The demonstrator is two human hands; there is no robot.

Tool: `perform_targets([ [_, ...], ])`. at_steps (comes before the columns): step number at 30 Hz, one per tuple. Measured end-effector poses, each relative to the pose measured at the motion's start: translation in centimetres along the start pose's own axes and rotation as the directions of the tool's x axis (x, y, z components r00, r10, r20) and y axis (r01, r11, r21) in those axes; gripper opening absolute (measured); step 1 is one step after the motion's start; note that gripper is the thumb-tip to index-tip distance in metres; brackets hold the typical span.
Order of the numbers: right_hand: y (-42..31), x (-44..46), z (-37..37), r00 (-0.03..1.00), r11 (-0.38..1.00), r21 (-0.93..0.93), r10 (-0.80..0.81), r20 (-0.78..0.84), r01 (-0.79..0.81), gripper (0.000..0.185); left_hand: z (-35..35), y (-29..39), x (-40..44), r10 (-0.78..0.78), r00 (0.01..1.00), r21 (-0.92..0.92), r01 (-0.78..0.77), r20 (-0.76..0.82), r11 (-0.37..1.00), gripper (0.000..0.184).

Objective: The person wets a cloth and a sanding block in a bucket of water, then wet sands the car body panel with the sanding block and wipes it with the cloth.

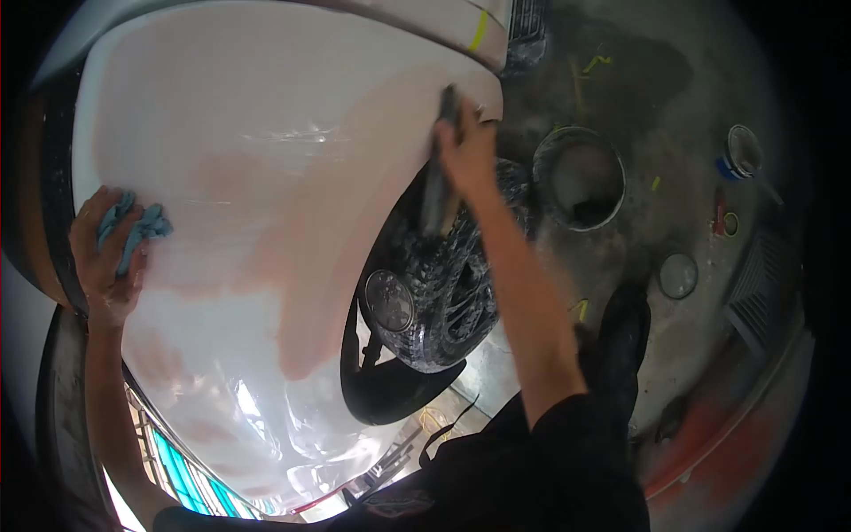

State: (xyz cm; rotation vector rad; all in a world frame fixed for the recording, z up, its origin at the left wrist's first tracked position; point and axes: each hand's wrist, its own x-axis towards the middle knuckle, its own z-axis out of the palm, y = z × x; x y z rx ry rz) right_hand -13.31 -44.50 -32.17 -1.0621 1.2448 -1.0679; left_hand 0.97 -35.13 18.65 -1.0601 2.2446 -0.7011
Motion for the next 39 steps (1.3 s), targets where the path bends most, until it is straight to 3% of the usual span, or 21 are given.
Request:
perform_targets([
  [1,-3.4,-4.2,-0.3,0.999,1.0,0.019,-0.006,0.043,0.005,0.067,0.1,0.0,0.2,-0.006,1.0,0.004,0.006,-0.022,1.0,0.029],
  [3,-7.5,-12.8,0.7,0.959,0.959,-0.029,-0.283,-0.028,0.282,0.068,-0.3,0.3,0.5,0.0,1.0,0.026,0.001,-0.032,1.0,0.029],
  [6,-8.1,-14.4,0.7,0.956,0.956,-0.037,-0.291,0.027,0.291,0.071,0.3,0.3,0.2,-0.004,1.0,0.048,0.005,-0.024,0.999,0.03],
  [8,-5.2,-6.9,0.1,0.992,0.992,0.001,-0.126,0.03,0.126,0.068,0.6,0.5,0.0,-0.048,0.998,-0.018,0.047,-0.037,0.999,0.03],
  [9,-2.0,-2.0,0.7,0.992,0.995,0.005,-0.103,-0.075,0.104,0.068,0.8,0.6,0.1,-0.042,0.999,-0.005,0.042,-0.03,0.999,0.03],
  [10,0.1,2.6,-0.1,0.998,0.999,0.005,0.051,0.03,-0.052,0.068,0.5,0.7,0.1,-0.036,0.999,0.011,0.036,-0.019,0.999,0.029],
  [13,-0.8,3.0,-0.8,0.997,0.997,0.017,0.072,0.008,-0.072,0.069,0.0,0.9,0.9,-0.007,1.0,0.026,0.007,-0.01,1.0,0.028],
  [15,-4.3,-4.5,0.1,0.997,0.997,0.019,-0.075,-0.032,0.076,0.07,-0.4,0.8,0.8,-0.007,1.0,0.038,0.008,-0.011,0.999,0.028],
  [17,-7.7,-13.0,0.8,0.933,0.935,-0.047,-0.355,-0.055,0.352,0.069,-0.2,0.6,0.7,-0.002,1.0,0.043,0.001,0.012,0.999,0.029],
  [19,-7.6,-12.1,0.4,0.934,0.931,-0.079,-0.357,-0.008,0.356,0.07,0.1,0.6,0.4,-0.036,0.999,0.032,0.036,0.0,0.999,0.029],
  [20,-6.8,-11.5,0.4,0.936,0.931,-0.091,-0.353,0.016,0.353,0.071,0.2,0.6,0.1,-0.05,0.999,0.026,0.05,-0.001,0.998,0.029],
  [22,-2.5,-3.1,0.5,0.98,0.979,0.037,-0.199,-0.03,0.2,0.07,1.0,0.7,-0.1,-0.067,0.998,-0.005,0.067,-0.001,0.998,0.029],
  [24,2.4,5.3,0.1,0.999,0.993,0.118,0.007,0.046,-0.013,0.068,0.2,0.7,0.1,-0.061,0.998,0.022,0.061,0.004,0.998,0.03],
  [27,1.5,3.7,-0.2,0.997,0.998,0.053,0.03,0.075,-0.034,0.068,-0.2,1.0,0.7,-0.021,1.0,0.057,0.02,0.021,0.998,0.03],
  [28,-0.6,0.0,0.1,0.997,0.998,-0.012,-0.068,-0.023,0.068,0.069,-0.3,1.0,0.9,-0.03,0.999,0.067,0.029,0.018,0.997,0.03],
  [30,-5.5,-8.7,0.1,0.963,0.96,0.07,-0.269,-0.024,0.271,0.072,-0.6,1.0,0.9,-0.04,0.999,0.072,0.038,0.017,0.997,0.03],
  [33,-6.1,-13.1,0.5,0.929,0.925,0.107,-0.369,0.023,0.365,0.074,0.0,0.8,0.5,-0.031,0.999,0.06,0.03,0.02,0.998,0.03],
  [34,-4.7,-10.3,0.4,0.935,0.934,0.059,-0.353,0.016,0.352,0.072,0.1,0.7,0.2,-0.026,0.999,0.06,0.024,0.033,0.998,0.031],
  [36,-0.4,-1.1,-0.4,0.993,0.993,0.044,-0.112,0.02,0.111,0.068,0.1,0.6,0.3,-0.017,0.999,0.053,0.016,0.027,0.998,0.031],
  [39,5.1,6.3,-0.4,1.0,0.997,0.076,-0.009,-0.027,0.011,0.064,-0.1,0.8,0.5,-0.023,0.999,0.052,0.021,0.04,0.998,0.032],
])
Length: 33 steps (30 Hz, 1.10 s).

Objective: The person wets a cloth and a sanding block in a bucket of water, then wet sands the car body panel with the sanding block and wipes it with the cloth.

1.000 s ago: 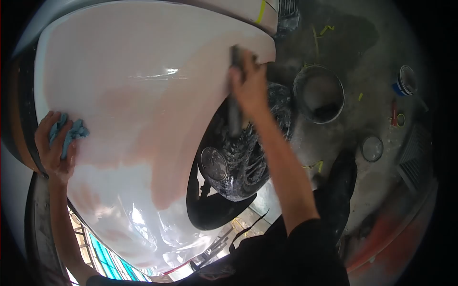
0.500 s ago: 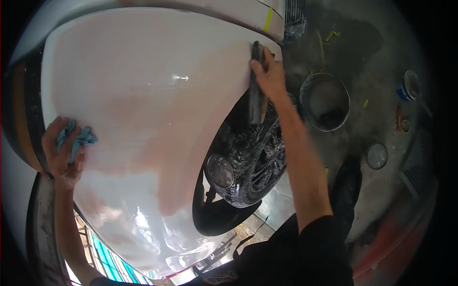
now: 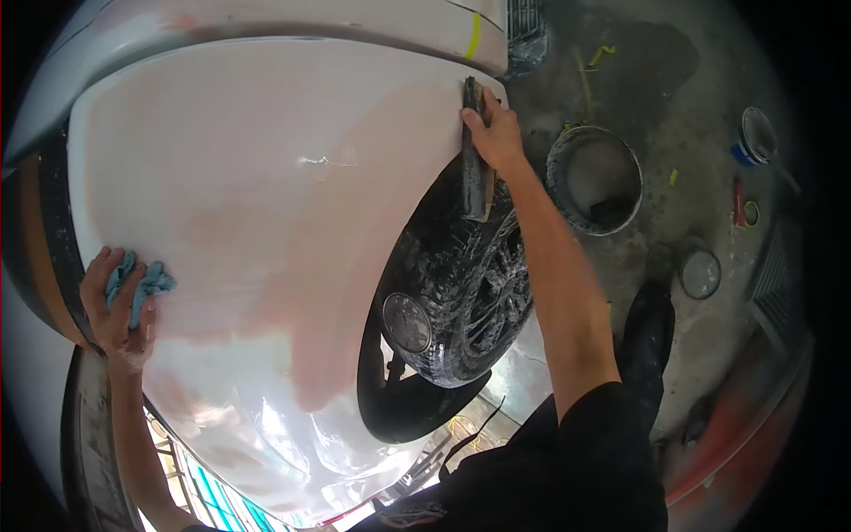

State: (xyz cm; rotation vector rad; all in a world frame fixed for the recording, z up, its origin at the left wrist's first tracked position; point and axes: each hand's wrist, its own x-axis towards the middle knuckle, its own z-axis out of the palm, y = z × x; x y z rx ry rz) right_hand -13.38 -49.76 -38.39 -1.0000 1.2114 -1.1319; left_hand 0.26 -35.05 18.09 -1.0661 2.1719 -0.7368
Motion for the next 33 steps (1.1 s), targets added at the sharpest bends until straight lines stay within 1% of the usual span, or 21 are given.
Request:
perform_targets([
  [2,-1.8,-2.3,0.2,0.999,0.999,-0.033,0.021,0.03,-0.02,0.064,0.0,-0.1,0.0,0.024,1.0,0.008,-0.024,0.001,1.0,0.032],
  [3,-4.1,-6.5,0.9,0.99,0.989,-0.082,-0.128,-0.058,0.123,0.065,0.0,-0.1,0.0,0.026,1.0,0.014,-0.026,-0.006,1.0,0.032],
  [4,-8.5,-11.0,0.2,0.995,0.996,-0.024,-0.087,0.046,0.088,0.066,-0.2,-0.2,0.0,0.028,0.999,0.019,-0.028,-0.015,0.999,0.032],
  [5,-10.3,-15.5,1.1,0.968,0.968,-0.006,-0.25,0.006,0.25,0.071,-0.2,-0.2,0.0,0.034,0.999,0.021,-0.033,-0.018,0.999,0.032],
  [6,-11.6,-19.5,1.5,0.948,0.95,0.012,-0.312,0.059,0.311,0.073,0.0,-0.3,0.1,0.043,0.999,0.021,-0.042,-0.019,0.999,0.032],
  [8,-11.2,-19.9,1.2,0.942,0.947,0.049,-0.32,0.103,0.317,0.075,0.0,-0.1,0.4,0.031,0.999,0.011,-0.031,-0.014,0.999,0.032],
  [10,-8.2,-13.0,0.5,0.971,0.971,-0.01,-0.237,0.036,0.237,0.072,0.2,0.0,0.1,0.025,1.0,-0.004,-0.025,0.005,1.0,0.032],
  [12,-1.0,-3.8,1.2,0.991,0.993,-0.03,-0.118,-0.07,0.116,0.069,0.1,-0.1,0.0,0.014,1.0,-0.002,-0.014,-0.003,1.0,0.033],
  [14,1.6,1.8,-0.2,0.97,0.97,0.088,0.217,0.107,-0.227,0.065,0.0,-0.2,0.0,0.023,1.0,0.004,-0.023,0.01,1.0,0.033],
  [17,-1.6,-4.4,1.2,0.994,0.994,-0.062,-0.089,-0.067,0.085,0.066,0.0,-0.3,0.0,0.033,0.999,0.024,-0.033,0.005,0.999,0.033],
  [18,-6.2,-9.1,0.4,0.999,0.999,0.019,-0.046,0.024,0.046,0.069,0.1,-0.3,-0.1,0.031,1.0,0.033,-0.031,0.005,0.999,0.033],
  [19,-8.7,-13.6,1.1,0.985,0.984,0.036,-0.173,-0.008,0.173,0.07,0.0,-0.3,-0.2,0.035,0.999,0.027,-0.035,-0.002,0.999,0.033],
  [20,-10.3,-17.7,1.6,0.955,0.954,-0.049,-0.297,0.005,0.297,0.073,0.0,-0.4,-0.2,0.044,0.999,0.02,-0.044,-0.006,0.999,0.033],
  [21,-11.0,-19.4,1.7,0.956,0.957,0.029,-0.29,0.047,0.288,0.074,0.2,-0.5,-0.1,0.054,0.998,0.012,-0.054,-0.009,0.998,0.034],
  [22,-10.1,-18.3,1.6,0.968,0.969,0.023,-0.247,0.043,0.246,0.073,0.4,-0.5,-0.1,0.043,0.999,0.01,-0.043,-0.004,0.999,0.034],
  [24,-6.9,-12.3,0.5,0.986,0.986,0.016,-0.165,0.034,0.165,0.071,0.3,-0.5,-0.5,0.021,1.0,0.014,-0.021,0.009,1.0,0.034],
  [26,0.3,-3.3,0.7,0.998,0.999,0.019,-0.037,-0.045,0.038,0.065,0.3,-0.4,-0.4,0.016,1.0,0.026,-0.017,0.024,1.0,0.034],
  [28,5.2,2.2,1.1,0.98,0.966,0.169,0.194,0.038,-0.198,0.059,0.0,-0.3,-0.3,0.007,1.0,0.01,-0.007,0.025,1.0,0.034],
  [31,1.1,-3.5,1.0,0.999,0.998,0.046,0.039,0.002,-0.039,0.063,-0.2,-0.1,0.0,0.012,0.999,0.022,-0.013,0.03,1.0,0.034],
  [32,-3.7,-8.2,0.2,1.0,1.0,-0.001,-0.003,0.023,0.003,0.069,-0.2,-0.1,0.0,0.012,1.0,0.018,-0.012,0.013,1.0,0.034],
  [33,-5.4,-12.3,1.5,0.979,0.98,-0.027,-0.198,-0.051,0.197,0.072,-0.1,-0.2,-0.1,0.013,1.0,0.014,-0.013,0.002,1.0,0.034],
])
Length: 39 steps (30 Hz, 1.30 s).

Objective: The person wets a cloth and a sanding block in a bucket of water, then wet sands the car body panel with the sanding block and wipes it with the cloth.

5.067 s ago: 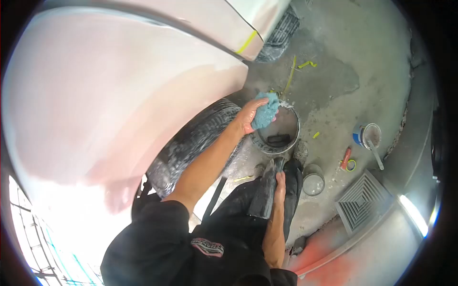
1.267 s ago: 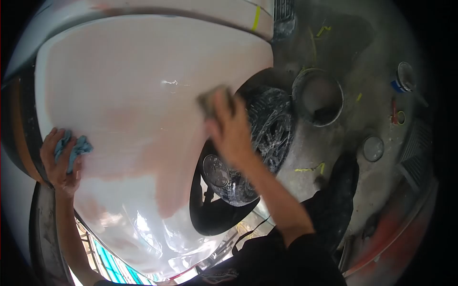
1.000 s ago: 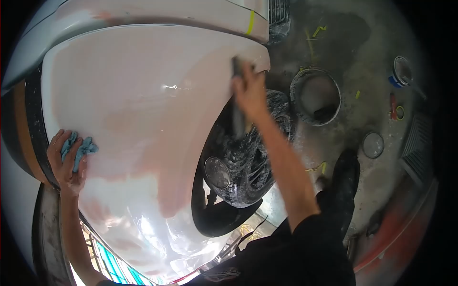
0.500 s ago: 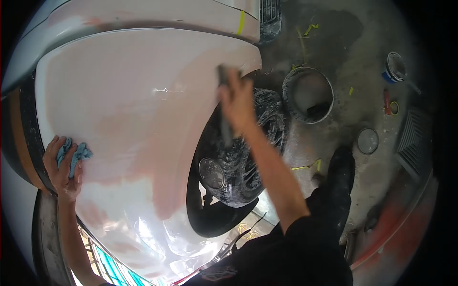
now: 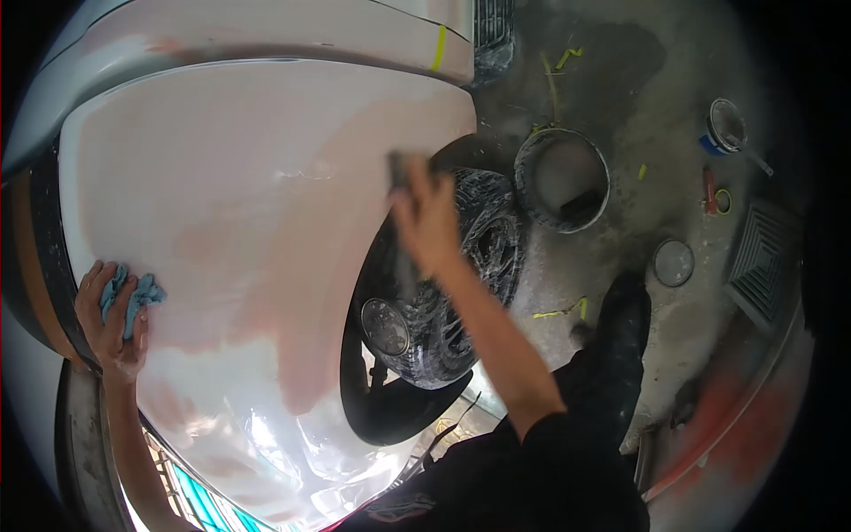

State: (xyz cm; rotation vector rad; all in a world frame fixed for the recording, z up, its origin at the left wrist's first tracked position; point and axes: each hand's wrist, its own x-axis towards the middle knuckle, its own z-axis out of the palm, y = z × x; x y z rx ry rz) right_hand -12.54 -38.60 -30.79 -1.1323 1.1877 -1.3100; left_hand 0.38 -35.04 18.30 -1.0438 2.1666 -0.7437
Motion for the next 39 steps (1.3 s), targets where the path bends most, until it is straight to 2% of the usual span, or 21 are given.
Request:
perform_targets([
  [1,-3.2,-3.2,-0.3,0.994,0.993,0.042,-0.113,0.01,0.113,0.072,0.2,-0.1,-0.1,0.005,1.0,-0.003,-0.005,-0.003,1.0,0.033],
  [2,-4.3,-5.4,-0.1,0.993,0.994,0.057,-0.093,0.071,0.089,0.074,0.3,-0.1,0.0,0.006,1.0,-0.009,-0.006,-0.009,1.0,0.033],
  [5,0.7,0.4,-0.2,1.0,1.0,-0.013,-0.003,0.028,0.003,0.073,0.4,-0.3,-0.2,0.011,1.0,-0.014,-0.011,0.013,1.0,0.033],
  [8,14.1,10.6,0.4,0.954,0.943,0.151,0.289,0.074,-0.297,0.068,0.1,-0.6,-0.3,0.02,1.0,-0.028,-0.02,0.003,0.999,0.034],
  [9,14.7,12.3,0.0,0.922,0.89,0.242,0.373,0.105,-0.387,0.067,0.3,-0.5,0.0,0.026,1.0,-0.011,-0.026,-0.014,1.0,0.033],
  [12,11.8,8.6,0.5,0.971,0.967,0.099,0.229,0.069,-0.235,0.068,0.1,-0.2,0.1,0.037,0.999,0.028,-0.037,-0.005,0.999,0.032],
  [14,0.6,2.0,-0.4,0.989,0.991,-0.021,0.134,0.056,-0.133,0.069,0.1,0.0,0.4,0.012,1.0,0.027,-0.012,-0.009,1.0,0.031],
  [15,-3.0,-1.8,0.2,1.0,1.0,-0.023,-0.006,0.021,0.006,0.071,-0.1,0.2,0.3,0.004,1.0,0.026,-0.004,-0.009,1.0,0.031],
  [18,-10.0,-10.7,0.0,0.974,0.987,0.048,-0.157,0.165,0.152,0.072,0.0,0.3,0.4,-0.01,1.0,0.001,0.01,-0.024,1.0,0.029],
  [21,-7.3,-7.1,-0.4,0.97,0.976,-0.002,-0.217,0.11,0.219,0.071,0.2,0.3,0.6,-0.006,0.998,-0.061,0.002,-0.063,0.998,0.028],
  [23,-1.5,0.4,0.0,1.0,0.999,0.031,0.017,0.025,-0.018,0.068,0.5,0.2,0.2,-0.008,0.999,-0.03,0.007,-0.041,1.0,0.029],
  [25,5.4,7.6,-0.4,0.979,0.979,0.002,0.202,0.028,-0.202,0.066,0.3,0.0,0.1,-0.003,0.999,-0.009,0.003,-0.037,1.0,0.03],
  [26,5.3,7.2,-0.3,0.979,0.98,0.001,0.201,0.024,-0.201,0.066,0.3,0.0,0.2,0.01,0.999,-0.013,-0.011,-0.042,1.0,0.03],
  [29,0.1,2.3,-0.4,0.989,0.991,-0.007,0.133,0.068,-0.132,0.069,0.1,0.3,0.4,0.005,0.999,-0.006,-0.005,-0.034,1.0,0.03],
  [30,-3.2,-1.7,0.3,0.999,0.998,0.054,0.016,0.03,-0.018,0.071,0.0,0.4,0.4,-0.002,1.0,0.0,0.002,-0.02,1.0,0.03],
  [32,-9.1,-9.6,0.2,0.973,0.982,0.065,-0.185,0.135,0.178,0.082,0.0,0.0,0.1,0.005,1.0,-0.017,-0.005,-0.027,1.0,0.03],
  [35,-6.9,-7.0,0.0,0.976,0.981,0.037,-0.194,0.098,0.191,0.071,0.1,-0.4,0.1,0.023,0.999,-0.044,-0.024,-0.023,0.999,0.03],
  [36,-4.0,-3.5,0.0,0.988,0.988,-0.011,-0.153,0.009,0.153,0.07,0.2,-0.4,0.1,0.029,0.999,-0.051,-0.03,-0.023,0.998,0.03],
  [37,-1.0,0.9,-0.5,0.992,0.989,0.093,0.112,0.062,-0.117,0.07,0.4,-0.3,0.1,0.028,0.999,-0.042,-0.029,-0.021,0.999,0.029],
  [38,3.9,4.5,0.5,0.993,0.993,0.056,0.108,-0.057,-0.105,0.068,0.4,-0.2,0.0,0.024,0.999,-0.027,-0.024,-0.025,0.999,0.029],
  [39,5.9,7.2,-0.2,0.977,0.976,0.066,0.21,-0.044,-0.207,0.065,0.2,-0.3,0.3,0.024,0.999,-0.013,-0.024,-0.027,1.0,0.028],
])
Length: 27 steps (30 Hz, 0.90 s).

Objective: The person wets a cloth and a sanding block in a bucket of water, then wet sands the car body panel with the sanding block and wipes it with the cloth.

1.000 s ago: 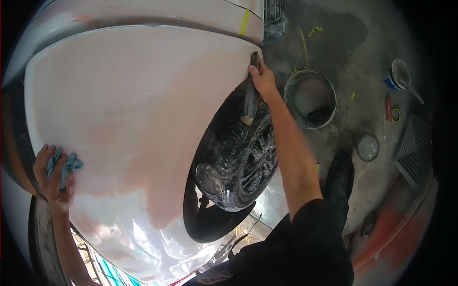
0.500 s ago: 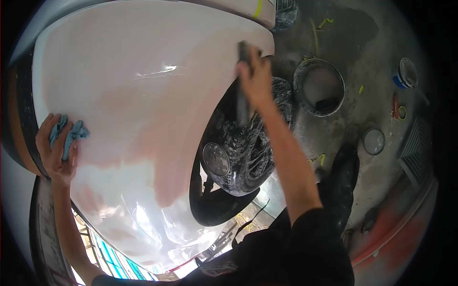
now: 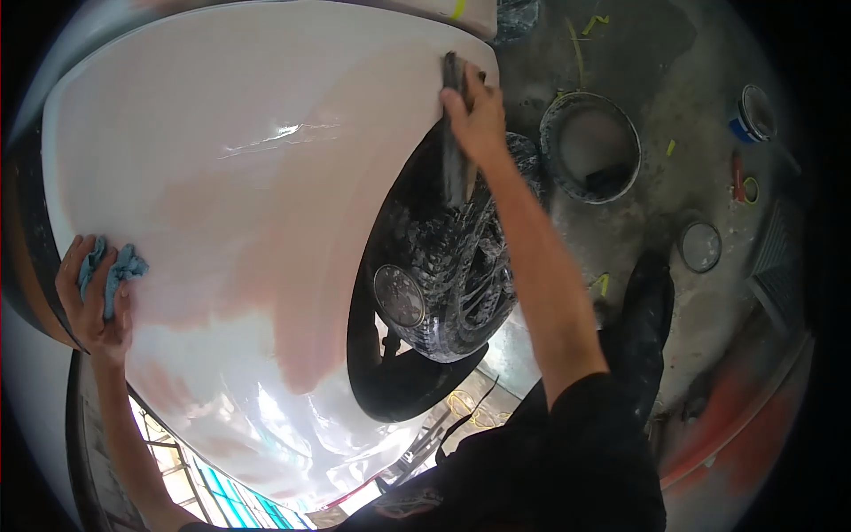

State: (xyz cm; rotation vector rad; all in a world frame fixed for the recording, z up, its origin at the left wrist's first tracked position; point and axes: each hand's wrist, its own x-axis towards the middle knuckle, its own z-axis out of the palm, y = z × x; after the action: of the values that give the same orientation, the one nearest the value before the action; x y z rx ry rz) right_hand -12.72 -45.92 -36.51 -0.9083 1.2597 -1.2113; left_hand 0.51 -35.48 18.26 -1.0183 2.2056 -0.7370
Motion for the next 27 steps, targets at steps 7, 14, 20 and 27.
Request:
perform_targets([
  [7,-9.9,-19.9,0.0,0.951,0.966,0.021,-0.257,0.171,0.258,0.07,0.0,0.4,-0.1,-0.027,1.0,-0.003,0.027,-0.004,1.0,0.028],
  [14,0.2,-1.3,0.4,0.997,0.996,-0.034,-0.078,-0.005,0.078,0.065,0.3,-0.1,-0.6,-0.036,0.999,-0.004,0.036,0.009,0.999,0.028],
  [20,-6.7,-12.3,0.0,0.981,0.98,-0.074,-0.181,0.073,0.187,0.065,-0.1,0.6,-0.3,-0.041,0.999,0.017,0.04,0.009,0.999,0.03],
  [27,-2.4,-6.2,0.6,0.995,0.995,0.0,-0.102,-0.011,0.102,0.066,0.6,0.1,-0.2,-0.016,1.0,-0.008,0.015,-0.02,1.0,0.03],
])
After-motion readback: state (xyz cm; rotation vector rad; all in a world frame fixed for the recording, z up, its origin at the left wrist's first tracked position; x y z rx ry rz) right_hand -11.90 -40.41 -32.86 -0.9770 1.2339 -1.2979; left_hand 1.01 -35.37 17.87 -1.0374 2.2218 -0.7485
